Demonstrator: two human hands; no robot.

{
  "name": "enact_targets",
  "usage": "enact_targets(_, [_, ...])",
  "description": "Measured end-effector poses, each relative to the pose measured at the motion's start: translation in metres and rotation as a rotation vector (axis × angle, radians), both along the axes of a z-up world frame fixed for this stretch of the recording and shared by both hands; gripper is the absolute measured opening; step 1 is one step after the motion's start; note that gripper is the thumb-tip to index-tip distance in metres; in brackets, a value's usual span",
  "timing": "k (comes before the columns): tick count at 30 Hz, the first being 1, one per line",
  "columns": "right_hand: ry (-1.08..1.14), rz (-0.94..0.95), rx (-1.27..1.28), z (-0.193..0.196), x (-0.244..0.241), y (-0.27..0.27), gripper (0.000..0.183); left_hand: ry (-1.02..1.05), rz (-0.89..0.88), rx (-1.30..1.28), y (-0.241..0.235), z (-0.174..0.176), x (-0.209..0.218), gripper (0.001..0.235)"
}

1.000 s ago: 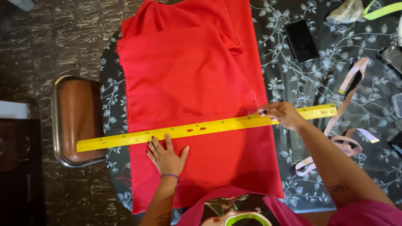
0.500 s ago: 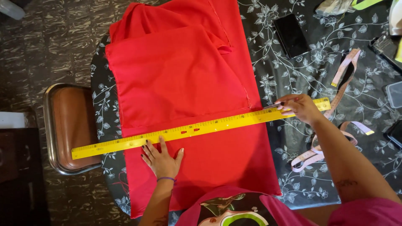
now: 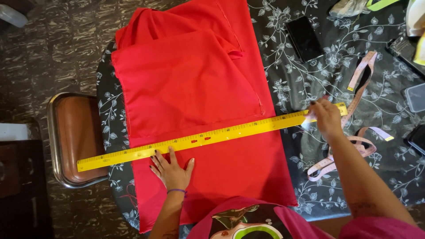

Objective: The person measures a piece of red fabric laid out on a table using a flexible measuring tape and a yellow ruler. They mark specific points on the fabric with a pen while adjusting the measuring tools to ensure accuracy.

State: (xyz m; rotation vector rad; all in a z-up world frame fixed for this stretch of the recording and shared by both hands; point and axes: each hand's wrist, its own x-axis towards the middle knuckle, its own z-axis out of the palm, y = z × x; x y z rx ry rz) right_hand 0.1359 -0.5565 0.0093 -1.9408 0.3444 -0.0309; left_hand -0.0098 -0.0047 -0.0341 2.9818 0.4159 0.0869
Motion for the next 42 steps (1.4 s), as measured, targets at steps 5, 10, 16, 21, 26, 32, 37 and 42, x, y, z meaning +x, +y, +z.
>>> enact_targets(5, [0.211,0.354,-0.591,0.054,-0.016,0.06,0.032,-0.013,-0.001,-0.01,0.001,-0.004,-0.001,0.104])
enact_targets(10, [0.161,0.574,-0.917,0.029,-0.007,0.064,0.07,-0.025,0.001,-0.013,0.001,-0.004,-0.001,0.104])
enact_targets(16, [0.071,0.604,-0.901,0.02,-0.012,0.059,0.045,-0.12,0.002,-0.039,0.001,-0.004,-0.004,0.098])
enact_targets(21, [0.004,0.647,-0.915,0.018,-0.022,0.051,0.045,-0.152,0.001,-0.008,0.0,-0.003,-0.005,0.093])
enact_targets(26, [0.004,0.621,-0.922,0.002,-0.029,0.044,0.05,-0.179,-0.015,-0.012,0.0,-0.005,-0.005,0.089])
enact_targets(32, [-0.005,0.611,-0.927,-0.036,-0.029,0.026,0.062,-0.224,-0.034,-0.03,0.003,-0.002,-0.005,0.089])
enact_targets(37, [-0.002,0.588,-0.827,-0.039,-0.031,0.023,0.06,-0.151,0.03,-0.078,-0.007,0.028,0.002,0.078])
enact_targets(42, [0.064,0.603,-0.853,-0.019,-0.029,0.033,0.054,-0.158,0.003,-0.073,-0.005,0.028,0.001,0.076])
